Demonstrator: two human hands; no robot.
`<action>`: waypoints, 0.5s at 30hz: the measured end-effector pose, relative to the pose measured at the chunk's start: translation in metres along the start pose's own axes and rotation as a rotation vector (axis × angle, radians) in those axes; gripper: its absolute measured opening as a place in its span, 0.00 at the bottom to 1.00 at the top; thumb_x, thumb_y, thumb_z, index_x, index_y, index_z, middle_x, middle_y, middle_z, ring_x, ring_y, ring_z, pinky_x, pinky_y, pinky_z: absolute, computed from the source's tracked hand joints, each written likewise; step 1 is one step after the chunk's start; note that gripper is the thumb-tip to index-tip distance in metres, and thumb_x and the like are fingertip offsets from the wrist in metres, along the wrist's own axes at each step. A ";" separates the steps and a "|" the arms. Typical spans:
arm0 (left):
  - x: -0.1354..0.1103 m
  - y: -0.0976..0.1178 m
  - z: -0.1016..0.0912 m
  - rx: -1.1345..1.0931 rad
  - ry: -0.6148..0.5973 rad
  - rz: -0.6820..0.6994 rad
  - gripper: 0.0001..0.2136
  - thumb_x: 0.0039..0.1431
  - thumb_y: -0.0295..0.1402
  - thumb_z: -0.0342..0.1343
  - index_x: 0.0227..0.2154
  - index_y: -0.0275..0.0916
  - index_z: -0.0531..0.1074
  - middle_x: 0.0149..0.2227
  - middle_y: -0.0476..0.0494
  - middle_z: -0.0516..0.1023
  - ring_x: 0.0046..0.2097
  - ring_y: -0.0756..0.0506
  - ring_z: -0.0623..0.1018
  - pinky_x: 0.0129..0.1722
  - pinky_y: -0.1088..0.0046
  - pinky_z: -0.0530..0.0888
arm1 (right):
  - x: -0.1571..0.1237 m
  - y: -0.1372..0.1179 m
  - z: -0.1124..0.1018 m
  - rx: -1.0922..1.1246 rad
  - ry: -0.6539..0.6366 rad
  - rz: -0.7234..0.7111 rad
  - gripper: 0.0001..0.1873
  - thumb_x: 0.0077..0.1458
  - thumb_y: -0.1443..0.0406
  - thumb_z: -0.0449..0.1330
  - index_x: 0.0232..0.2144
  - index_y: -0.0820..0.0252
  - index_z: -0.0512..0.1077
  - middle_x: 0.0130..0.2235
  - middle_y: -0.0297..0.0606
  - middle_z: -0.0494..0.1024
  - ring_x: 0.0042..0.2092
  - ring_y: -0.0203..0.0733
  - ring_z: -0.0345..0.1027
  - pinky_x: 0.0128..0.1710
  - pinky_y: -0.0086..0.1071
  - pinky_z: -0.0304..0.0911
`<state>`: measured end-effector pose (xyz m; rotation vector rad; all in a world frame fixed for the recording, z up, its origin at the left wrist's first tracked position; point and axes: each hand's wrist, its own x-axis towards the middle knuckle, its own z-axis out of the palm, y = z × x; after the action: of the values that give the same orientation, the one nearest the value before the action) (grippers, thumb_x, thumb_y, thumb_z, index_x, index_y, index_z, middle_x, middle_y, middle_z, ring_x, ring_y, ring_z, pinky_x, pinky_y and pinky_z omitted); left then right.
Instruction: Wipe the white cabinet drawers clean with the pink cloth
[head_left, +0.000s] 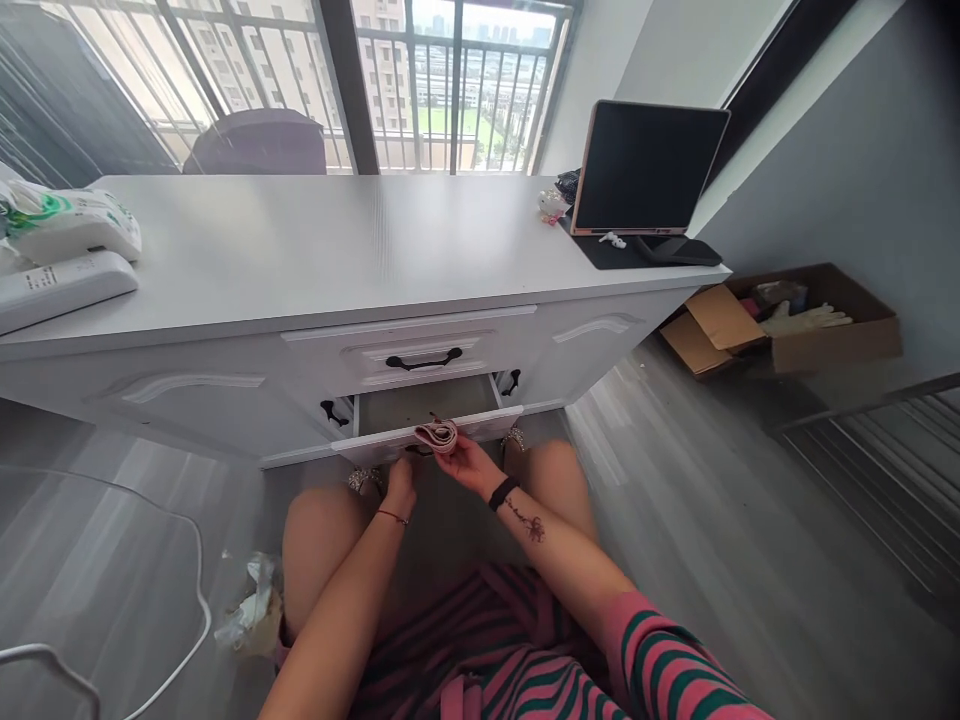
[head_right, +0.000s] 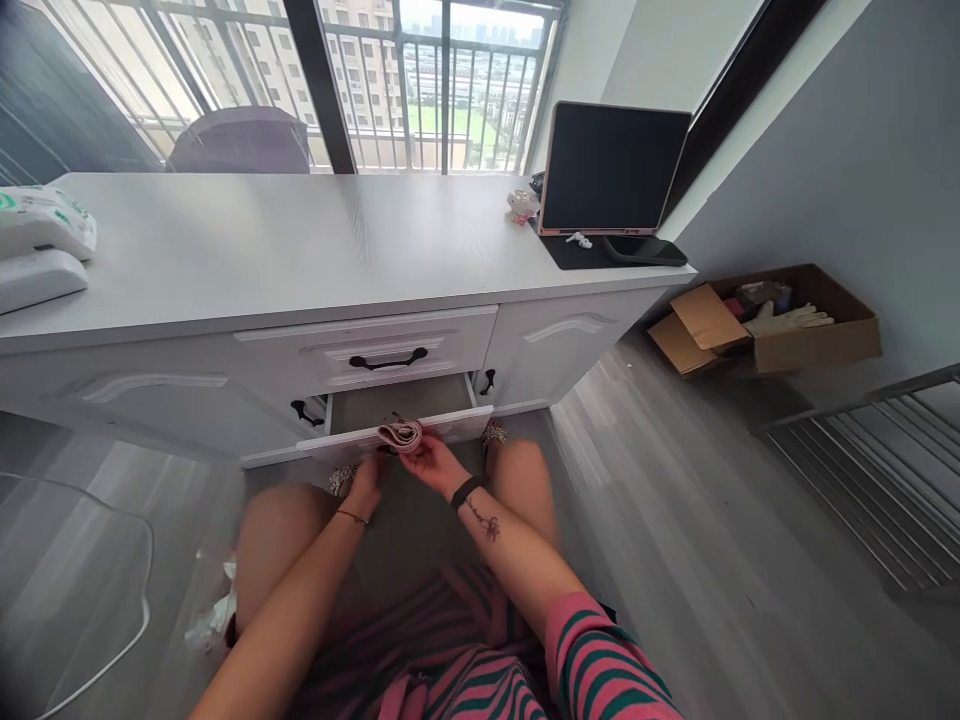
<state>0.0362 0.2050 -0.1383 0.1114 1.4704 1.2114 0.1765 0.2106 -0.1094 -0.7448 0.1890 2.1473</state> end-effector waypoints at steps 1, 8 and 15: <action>-0.002 -0.004 0.008 0.011 -0.027 -0.061 0.06 0.53 0.19 0.52 0.26 0.36 0.67 0.24 0.49 0.69 0.27 0.50 0.73 0.29 0.74 0.72 | -0.006 -0.010 -0.005 -0.003 0.027 -0.037 0.11 0.57 0.74 0.53 0.42 0.62 0.69 0.37 0.39 0.78 0.36 0.36 0.74 0.37 0.31 0.72; -0.005 -0.013 0.039 -0.063 -0.047 -0.133 0.09 0.56 0.17 0.53 0.29 0.38 0.66 0.29 0.46 0.74 0.30 0.51 0.77 0.35 0.74 0.76 | -0.053 -0.087 -0.025 -0.022 0.109 -0.385 0.15 0.51 0.77 0.55 0.38 0.55 0.71 0.37 0.33 0.79 0.37 0.36 0.75 0.35 0.32 0.72; 0.007 -0.015 0.053 -0.178 -0.010 -0.041 0.11 0.60 0.18 0.51 0.26 0.40 0.62 0.33 0.46 0.74 0.37 0.51 0.78 0.46 0.69 0.76 | -0.084 -0.146 -0.023 0.022 0.132 -0.599 0.12 0.50 0.72 0.57 0.37 0.53 0.73 0.37 0.33 0.80 0.41 0.39 0.74 0.33 0.31 0.72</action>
<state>0.0834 0.2340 -0.1430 -0.0335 1.3432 1.3003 0.3377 0.2388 -0.0627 -0.8098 0.0468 1.5291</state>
